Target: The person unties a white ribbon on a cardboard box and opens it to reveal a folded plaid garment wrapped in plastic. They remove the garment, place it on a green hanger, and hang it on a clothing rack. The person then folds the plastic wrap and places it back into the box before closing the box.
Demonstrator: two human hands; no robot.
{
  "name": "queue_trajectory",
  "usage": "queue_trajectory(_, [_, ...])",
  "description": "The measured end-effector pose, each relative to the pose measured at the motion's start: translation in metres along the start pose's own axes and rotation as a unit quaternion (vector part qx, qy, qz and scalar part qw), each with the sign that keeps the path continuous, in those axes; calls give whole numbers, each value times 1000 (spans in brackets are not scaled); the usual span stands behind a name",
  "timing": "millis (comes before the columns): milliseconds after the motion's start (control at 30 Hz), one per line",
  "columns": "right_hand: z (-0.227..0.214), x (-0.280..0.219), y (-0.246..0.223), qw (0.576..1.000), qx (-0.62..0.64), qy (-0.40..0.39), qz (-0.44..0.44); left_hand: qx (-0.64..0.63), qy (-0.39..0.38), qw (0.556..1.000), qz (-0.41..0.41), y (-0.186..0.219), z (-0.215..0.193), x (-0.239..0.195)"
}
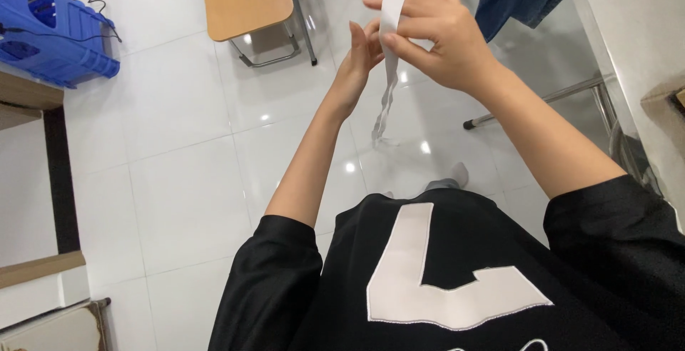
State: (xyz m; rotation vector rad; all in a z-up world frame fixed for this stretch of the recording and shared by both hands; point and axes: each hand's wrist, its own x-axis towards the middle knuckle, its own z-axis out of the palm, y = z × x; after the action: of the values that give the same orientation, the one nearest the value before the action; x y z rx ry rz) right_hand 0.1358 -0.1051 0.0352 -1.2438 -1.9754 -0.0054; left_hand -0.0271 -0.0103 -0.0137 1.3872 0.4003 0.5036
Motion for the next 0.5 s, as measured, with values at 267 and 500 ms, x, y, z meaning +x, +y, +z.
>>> queue_trajectory(267, [-20, -13, 50, 996, -78, 43, 23, 75, 28, 997, -21, 2, 8, 8])
queue_trajectory(500, [-28, -39, 66, 970, 86, 112, 198, 122, 114, 984, 55, -22, -61, -17])
